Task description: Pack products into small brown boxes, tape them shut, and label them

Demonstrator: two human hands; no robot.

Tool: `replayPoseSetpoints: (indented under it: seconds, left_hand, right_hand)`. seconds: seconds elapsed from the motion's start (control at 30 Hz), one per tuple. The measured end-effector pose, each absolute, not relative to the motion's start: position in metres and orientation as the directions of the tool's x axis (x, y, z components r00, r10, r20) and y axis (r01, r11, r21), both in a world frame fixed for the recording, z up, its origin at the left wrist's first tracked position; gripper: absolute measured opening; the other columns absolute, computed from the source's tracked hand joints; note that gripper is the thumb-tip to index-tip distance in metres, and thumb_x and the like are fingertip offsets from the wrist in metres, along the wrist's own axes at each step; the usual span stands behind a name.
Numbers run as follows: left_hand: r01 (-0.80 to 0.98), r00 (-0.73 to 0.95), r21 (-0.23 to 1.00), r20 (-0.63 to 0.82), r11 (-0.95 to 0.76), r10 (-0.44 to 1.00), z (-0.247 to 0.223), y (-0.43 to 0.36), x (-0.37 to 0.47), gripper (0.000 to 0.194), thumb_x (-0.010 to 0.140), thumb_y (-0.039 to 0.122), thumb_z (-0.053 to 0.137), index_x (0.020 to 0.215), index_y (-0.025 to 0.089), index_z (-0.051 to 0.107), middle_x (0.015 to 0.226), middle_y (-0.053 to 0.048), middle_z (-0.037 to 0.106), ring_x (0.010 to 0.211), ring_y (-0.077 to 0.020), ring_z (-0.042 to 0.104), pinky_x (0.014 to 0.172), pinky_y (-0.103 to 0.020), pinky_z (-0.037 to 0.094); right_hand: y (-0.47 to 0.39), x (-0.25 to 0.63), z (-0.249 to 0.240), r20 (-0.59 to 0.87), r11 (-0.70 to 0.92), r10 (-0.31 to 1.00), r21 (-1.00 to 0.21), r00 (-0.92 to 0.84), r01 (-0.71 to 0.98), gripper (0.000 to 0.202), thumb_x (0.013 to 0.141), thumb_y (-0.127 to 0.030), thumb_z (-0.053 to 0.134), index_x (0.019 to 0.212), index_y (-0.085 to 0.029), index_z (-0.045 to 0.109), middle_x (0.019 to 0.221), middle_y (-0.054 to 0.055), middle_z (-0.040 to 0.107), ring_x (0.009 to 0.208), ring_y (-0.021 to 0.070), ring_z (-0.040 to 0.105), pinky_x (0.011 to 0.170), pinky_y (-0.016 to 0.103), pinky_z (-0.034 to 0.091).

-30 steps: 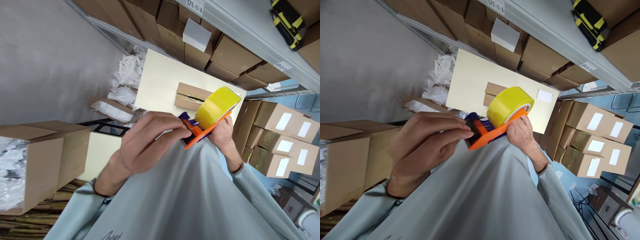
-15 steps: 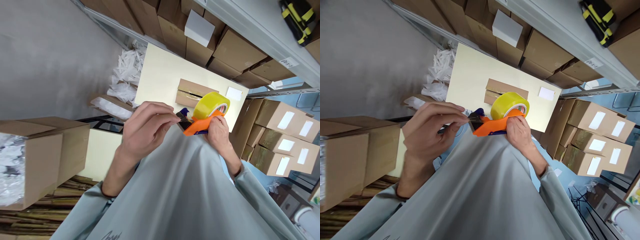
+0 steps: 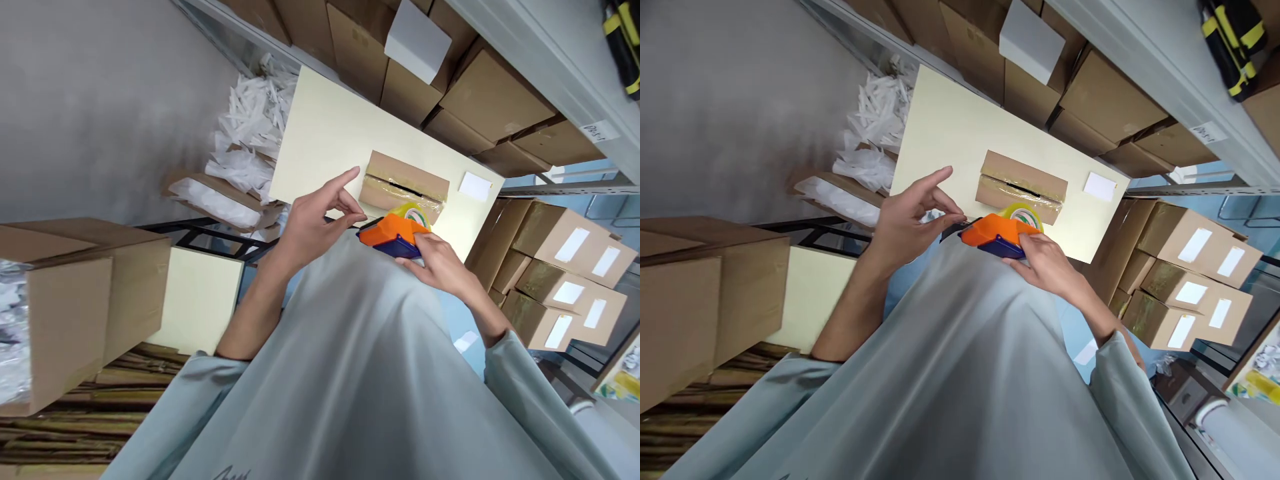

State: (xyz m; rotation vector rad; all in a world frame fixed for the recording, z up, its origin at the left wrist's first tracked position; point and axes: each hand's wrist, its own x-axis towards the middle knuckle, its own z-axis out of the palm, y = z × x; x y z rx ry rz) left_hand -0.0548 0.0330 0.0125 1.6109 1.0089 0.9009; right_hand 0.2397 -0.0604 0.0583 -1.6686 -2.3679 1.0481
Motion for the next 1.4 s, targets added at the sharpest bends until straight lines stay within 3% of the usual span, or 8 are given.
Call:
replayPoseSetpoints:
  seconds: [0.2, 0.4, 0.9, 1.13, 1.23, 1.3, 1.37, 1.4]
  left_hand:
    - [0.037, 0.287, 0.990, -0.140, 0.135, 0.948, -0.054, 0.073, -0.076, 0.081, 0.087, 0.040, 0.100, 0.159, 0.025, 0.065, 0.096, -0.003, 0.081, 0.088, -0.0198, 0.080, 0.087, -0.034, 0.069]
    - [-0.046, 0.281, 0.921, -0.359, 0.387, 0.890, -0.110, 0.103, -0.060, 0.083, 0.082, 0.033, 0.099, 0.155, 0.016, 0.064, 0.091, -0.004, 0.082, 0.081, -0.0203, 0.081, 0.081, -0.035, 0.070]
    - [-0.074, 0.353, 0.760, -0.585, 0.645, 0.730, -0.185, 0.132, -0.039, 0.076, 0.075, 0.027, 0.098, 0.143, 0.011, 0.068, 0.090, -0.006, 0.083, 0.081, -0.0211, 0.079, 0.083, -0.038, 0.069]
    - [-0.007, 0.372, 0.753, -0.609, 0.658, 0.700, -0.193, 0.117, -0.005, 0.103, 0.082, 0.046, 0.100, 0.167, 0.013, 0.052, 0.098, -0.009, 0.085, 0.090, -0.0235, 0.079, 0.083, -0.035, 0.065]
    - [0.112, 0.264, 0.823, -0.565, 0.557, 0.782, -0.183, 0.110, -0.007, 0.087, 0.086, 0.046, 0.097, 0.161, 0.020, 0.061, 0.122, -0.015, 0.083, 0.103, -0.0257, 0.079, 0.085, -0.034, 0.064]
    - [0.199, 0.166, 0.855, -0.510, 0.478, 0.844, -0.170, 0.104, -0.010, 0.056, 0.094, 0.046, 0.090, 0.141, 0.019, 0.076, 0.128, -0.016, 0.081, 0.109, -0.0271, 0.078, 0.092, -0.036, 0.063]
    - [0.275, 0.125, 0.874, -0.446, 0.401, 0.886, -0.151, 0.094, -0.008, 0.033, 0.106, 0.049, 0.075, 0.114, 0.019, 0.082, 0.113, -0.014, 0.083, 0.107, -0.0281, 0.078, 0.094, -0.037, 0.060]
    - [0.313, 0.129, 0.877, -0.419, 0.364, 0.899, -0.141, 0.088, -0.004, 0.037, 0.110, 0.052, 0.068, 0.103, 0.019, 0.082, 0.103, -0.012, 0.083, 0.103, -0.0285, 0.078, 0.093, -0.037, 0.058]
  right_hand:
    - [-0.014, 0.288, 0.083, -0.721, -0.176, 0.578, -0.568, -0.382, 0.804, 0.062, 0.104, -0.085, 0.059, 0.110, -0.024, 0.067, 0.084, 0.005, 0.073, 0.072, 0.0249, 0.063, 0.068, 0.036, 0.048]
    - [0.063, 0.307, 0.080, -0.844, -0.470, 0.348, -0.533, -0.408, 0.703, 0.075, 0.081, -0.091, 0.083, 0.106, -0.021, 0.071, 0.090, 0.004, 0.076, 0.080, 0.0209, 0.066, 0.074, 0.034, 0.051]
    - [0.123, 0.280, 0.053, -0.945, -0.577, 0.120, -0.317, -0.305, 0.753, 0.075, 0.071, -0.090, 0.090, 0.089, -0.019, 0.078, 0.089, 0.007, 0.080, 0.081, 0.0206, 0.071, 0.080, 0.036, 0.059]
    - [0.121, 0.281, 0.049, -0.947, -0.611, 0.128, -0.309, -0.295, 0.729, 0.075, 0.070, -0.089, 0.091, 0.089, -0.019, 0.075, 0.088, 0.006, 0.078, 0.081, 0.0199, 0.069, 0.079, 0.035, 0.059]
    - [0.118, 0.284, 0.046, -0.929, -0.595, 0.147, -0.357, -0.340, 0.720, 0.075, 0.071, -0.090, 0.090, 0.088, -0.019, 0.075, 0.088, 0.006, 0.078, 0.081, 0.0192, 0.068, 0.078, 0.034, 0.057]
    - [0.116, 0.287, 0.044, -0.914, -0.571, 0.160, -0.394, -0.373, 0.720, 0.074, 0.071, -0.090, 0.089, 0.086, -0.019, 0.075, 0.086, 0.005, 0.077, 0.080, 0.0192, 0.067, 0.077, 0.033, 0.056]
    - [0.115, 0.290, 0.041, -0.899, -0.541, 0.174, -0.427, -0.401, 0.724, 0.072, 0.072, -0.090, 0.088, 0.084, -0.020, 0.075, 0.084, 0.005, 0.076, 0.080, 0.0204, 0.067, 0.077, 0.033, 0.055]
    - [0.114, 0.292, 0.039, -0.892, -0.526, 0.176, -0.443, -0.417, 0.726, 0.071, 0.073, -0.090, 0.087, 0.084, -0.021, 0.075, 0.084, 0.005, 0.076, 0.080, 0.0214, 0.068, 0.077, 0.034, 0.055]
